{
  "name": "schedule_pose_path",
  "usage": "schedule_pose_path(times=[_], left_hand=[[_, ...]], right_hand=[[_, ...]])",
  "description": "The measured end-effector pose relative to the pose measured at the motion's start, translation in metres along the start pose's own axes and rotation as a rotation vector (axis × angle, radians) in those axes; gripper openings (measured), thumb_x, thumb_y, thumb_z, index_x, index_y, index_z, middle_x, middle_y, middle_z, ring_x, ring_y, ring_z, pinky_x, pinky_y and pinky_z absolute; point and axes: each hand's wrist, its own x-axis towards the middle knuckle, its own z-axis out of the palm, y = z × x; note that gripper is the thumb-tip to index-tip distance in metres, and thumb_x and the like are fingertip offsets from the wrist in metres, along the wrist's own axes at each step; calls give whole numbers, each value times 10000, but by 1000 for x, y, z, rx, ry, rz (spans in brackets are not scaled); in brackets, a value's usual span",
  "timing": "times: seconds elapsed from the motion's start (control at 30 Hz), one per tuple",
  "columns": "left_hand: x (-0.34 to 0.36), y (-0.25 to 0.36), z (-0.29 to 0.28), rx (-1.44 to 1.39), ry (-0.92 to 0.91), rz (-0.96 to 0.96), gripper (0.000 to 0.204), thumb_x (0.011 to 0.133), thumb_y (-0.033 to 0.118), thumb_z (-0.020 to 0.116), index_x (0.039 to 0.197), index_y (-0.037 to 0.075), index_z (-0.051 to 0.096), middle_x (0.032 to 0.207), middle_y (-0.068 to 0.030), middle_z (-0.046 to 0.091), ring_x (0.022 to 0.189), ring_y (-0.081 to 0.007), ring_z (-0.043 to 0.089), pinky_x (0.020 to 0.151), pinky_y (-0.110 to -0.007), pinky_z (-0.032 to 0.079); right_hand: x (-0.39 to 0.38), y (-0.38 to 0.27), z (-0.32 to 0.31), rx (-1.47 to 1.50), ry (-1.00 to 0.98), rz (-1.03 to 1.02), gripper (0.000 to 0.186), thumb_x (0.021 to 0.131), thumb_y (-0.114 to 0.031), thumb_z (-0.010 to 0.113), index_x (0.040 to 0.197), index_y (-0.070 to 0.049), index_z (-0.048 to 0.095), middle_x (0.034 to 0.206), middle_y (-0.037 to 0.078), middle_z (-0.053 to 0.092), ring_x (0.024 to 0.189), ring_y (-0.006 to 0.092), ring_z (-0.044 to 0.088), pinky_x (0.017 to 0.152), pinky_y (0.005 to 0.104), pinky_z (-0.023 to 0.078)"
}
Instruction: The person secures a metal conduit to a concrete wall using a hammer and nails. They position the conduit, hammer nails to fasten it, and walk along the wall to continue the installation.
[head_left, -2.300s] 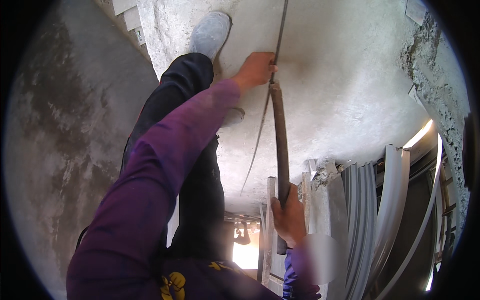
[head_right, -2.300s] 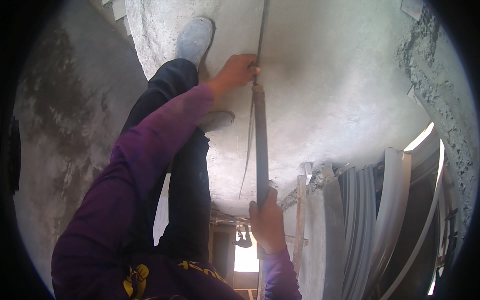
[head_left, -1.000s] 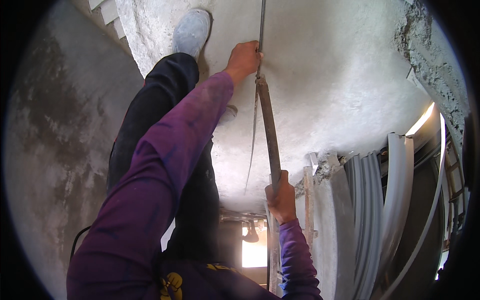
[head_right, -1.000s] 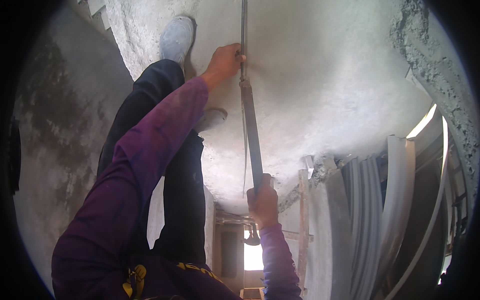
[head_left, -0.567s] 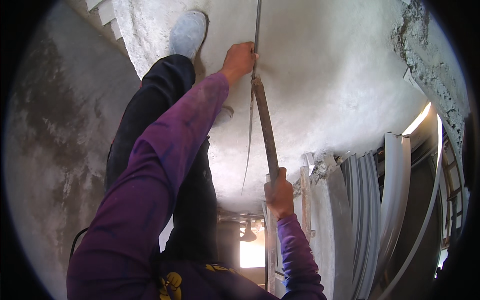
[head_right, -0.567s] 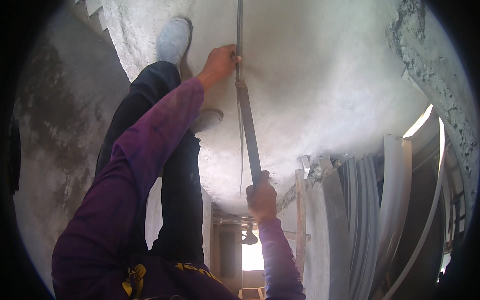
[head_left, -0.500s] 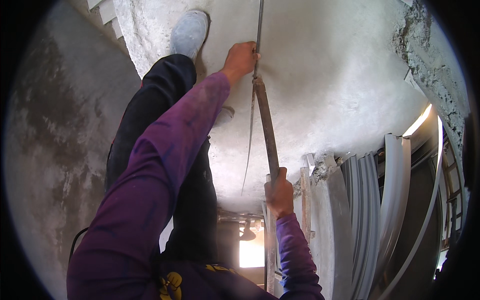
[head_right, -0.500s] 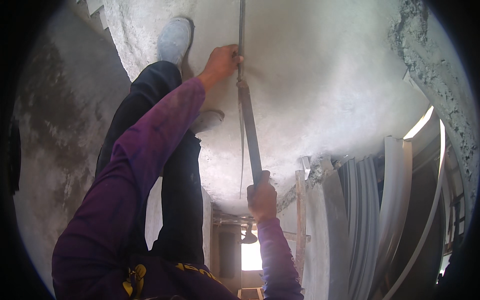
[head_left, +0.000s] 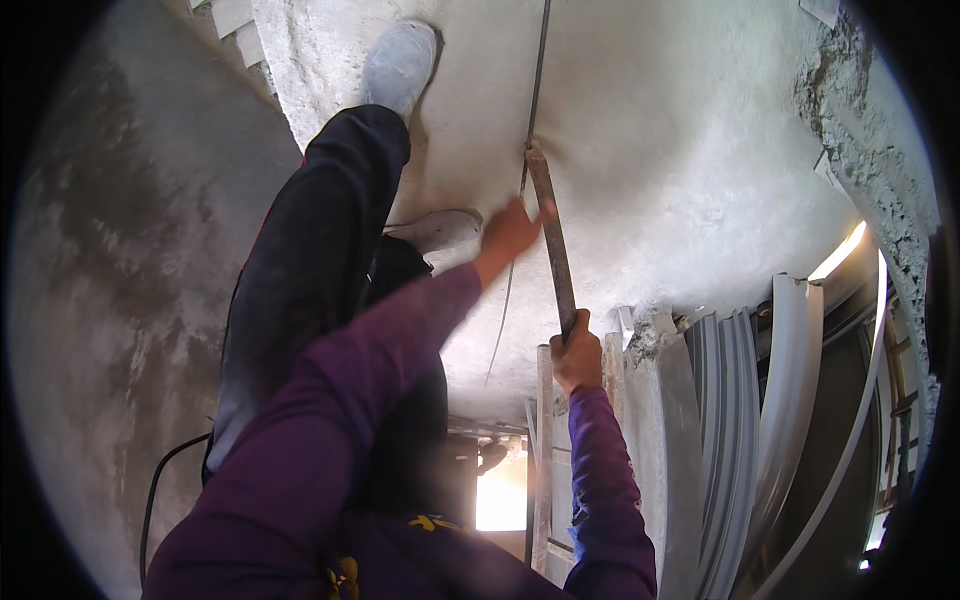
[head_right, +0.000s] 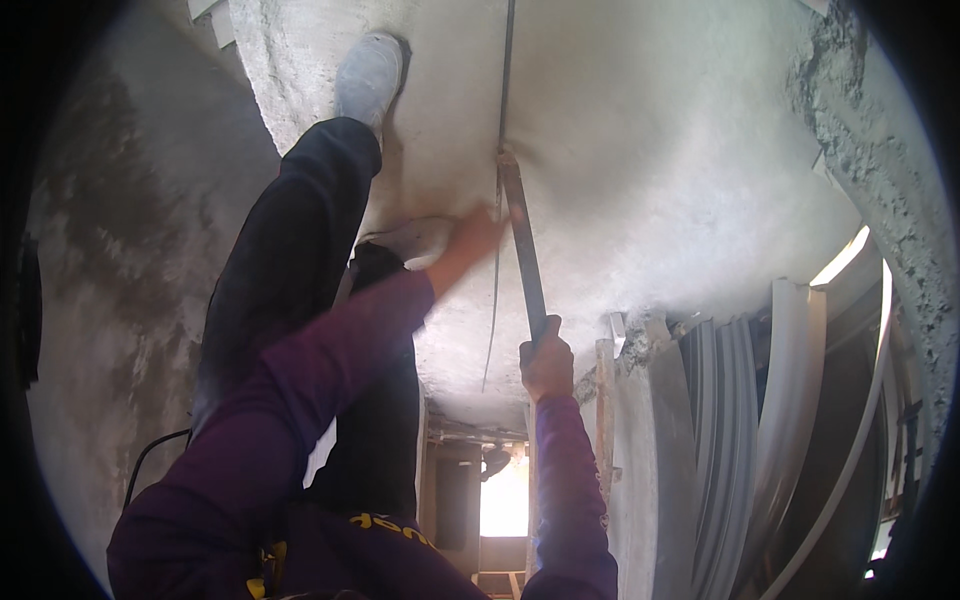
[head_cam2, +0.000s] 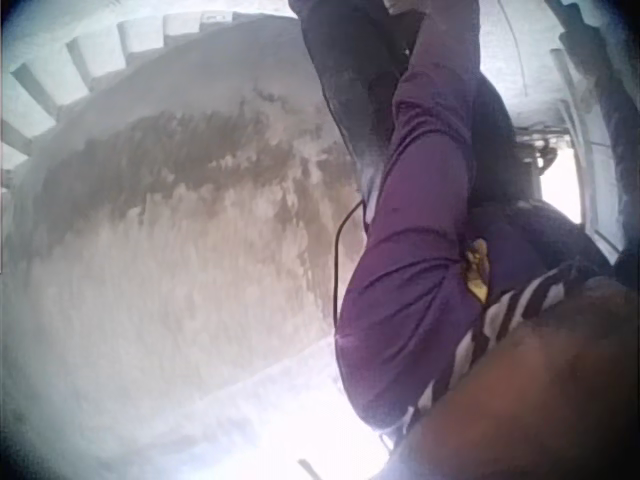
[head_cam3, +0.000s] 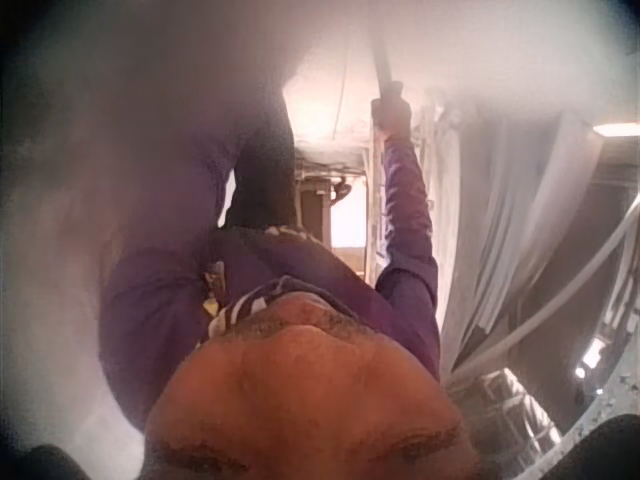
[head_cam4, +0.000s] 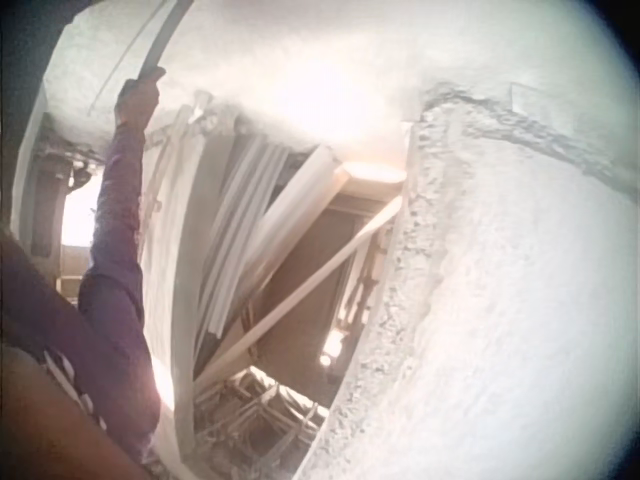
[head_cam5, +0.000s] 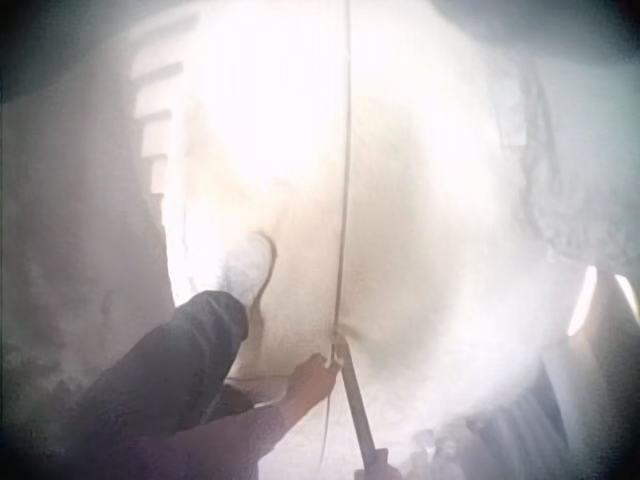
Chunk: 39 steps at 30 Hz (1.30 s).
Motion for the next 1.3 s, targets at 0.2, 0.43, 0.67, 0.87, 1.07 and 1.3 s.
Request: schedule_pose_path(times=[0.2, 0.43, 0.67, 0.87, 1.07, 1.3], left_hand=[[-88, 51, 84, -519, 62, -328, 628, 964, 342, 741, 1311, 22, 328, 1097, -363, 677, 1052, -542, 675, 901, -576, 537], [-84, 38, 105, -387, 397, -127, 383, 947, 143, 710, 1166, -6, 433, 928, -320, 693, 933, -516, 698, 795, -570, 537], [-61, 0, 125, -496, 400, -24, 359, 905, 99, 684, 1172, -35, 486, 953, -325, 688, 951, -514, 689, 822, -564, 526], [-52, -19, 130, -585, 360, 46, 348, 895, 102, 694, 1155, -33, 507, 956, -315, 685, 930, -508, 689, 801, -548, 520], [-48, -17, 140, -652, 401, 91, 366, 922, 162, 717, 1151, -27, 504, 953, -295, 694, 924, -488, 699, 789, -539, 518], [-43, 2, 113, -506, 475, -4, 481, 1018, 403, 632, 1225, -13, 509, 1044, -299, 666, 1007, -490, 665, 867, -561, 499]], right_hand=[[7, -2, 4, 41, -56, 27, 332, 948, -129, 623, 1182, -19, 415, 945, 328, 708, 935, 550, 676, 800, 616, 522], [15, 11, 21, 6, -55, 6, 303, 978, -126, 594, 1188, -1, 416, 969, 343, 706, 973, 549, 676, 832, 607, 522], [27, 33, 54, -9, -34, -76, 385, 969, -129, 593, 1280, 11, 414, 1045, 331, 709, 1035, 521, 682, 884, 587, 521], [34, 37, 75, 22, 5, -53, 390, 980, -178, 608, 1276, -14, 414, 1065, 311, 712, 1044, 508, 686, 878, 582, 527], [41, 48, 77, 14, 71, -142, 386, 963, -142, 640, 1228, -3, 397, 992, 323, 708, 987, 532, 680, 845, 606, 520], [28, 37, 47, 10, 58, -198, 376, 913, -78, 637, 1195, 1, 402, 900, 326, 696, 892, 544, 679, 768, 619, 524]])
